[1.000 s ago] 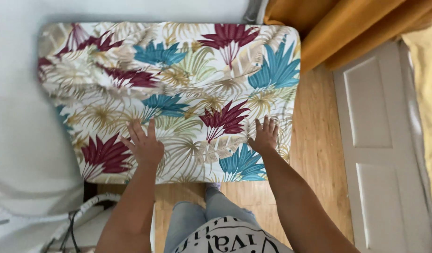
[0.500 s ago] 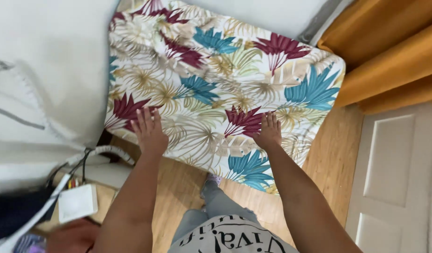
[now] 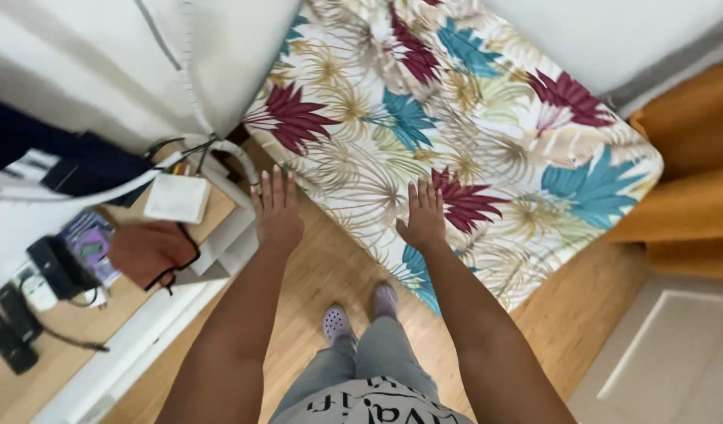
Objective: The person smooths a floral-patterned mattress and adjusts a yellow bedsheet. Then the person picks up a broom and dustpan and sweeps the floor around the bed and a nearby cabinet, collecting debris into the dustpan.
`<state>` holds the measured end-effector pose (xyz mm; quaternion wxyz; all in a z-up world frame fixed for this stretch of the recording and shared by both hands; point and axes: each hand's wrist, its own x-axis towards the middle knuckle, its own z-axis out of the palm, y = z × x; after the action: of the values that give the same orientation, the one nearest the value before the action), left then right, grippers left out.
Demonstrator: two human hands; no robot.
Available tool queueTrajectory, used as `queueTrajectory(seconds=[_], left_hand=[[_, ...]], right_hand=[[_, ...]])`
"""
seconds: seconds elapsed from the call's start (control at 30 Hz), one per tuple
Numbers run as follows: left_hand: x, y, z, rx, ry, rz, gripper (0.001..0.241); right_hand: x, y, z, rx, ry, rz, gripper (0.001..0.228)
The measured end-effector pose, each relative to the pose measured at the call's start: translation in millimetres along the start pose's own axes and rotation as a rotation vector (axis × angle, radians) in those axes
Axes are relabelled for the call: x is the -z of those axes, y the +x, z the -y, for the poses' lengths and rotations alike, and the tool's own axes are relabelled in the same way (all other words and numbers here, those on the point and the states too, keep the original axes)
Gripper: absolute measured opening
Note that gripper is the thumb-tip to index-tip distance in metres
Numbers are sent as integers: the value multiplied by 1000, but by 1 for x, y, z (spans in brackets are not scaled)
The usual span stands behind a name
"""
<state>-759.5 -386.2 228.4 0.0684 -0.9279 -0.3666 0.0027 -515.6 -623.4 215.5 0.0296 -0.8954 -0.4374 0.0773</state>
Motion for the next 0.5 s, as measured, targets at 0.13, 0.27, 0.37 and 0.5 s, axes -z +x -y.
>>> queueTrajectory(seconds=[0.13,0.27,0.37,0.5], left_hand=[[17,-29,12,100,-57,1,91],[17,-62,13,226,-137,-4,93],[23,-84,7,328,-105,-2,91],[25,-124,-12,456,-32,150,91]], right_hand=[[4,8,27,144,7,-25,100],[24,11,41,282,25,-23,98],[37,11,40,392,50,-44,94],[42,-2,26,540,113,-108,88]])
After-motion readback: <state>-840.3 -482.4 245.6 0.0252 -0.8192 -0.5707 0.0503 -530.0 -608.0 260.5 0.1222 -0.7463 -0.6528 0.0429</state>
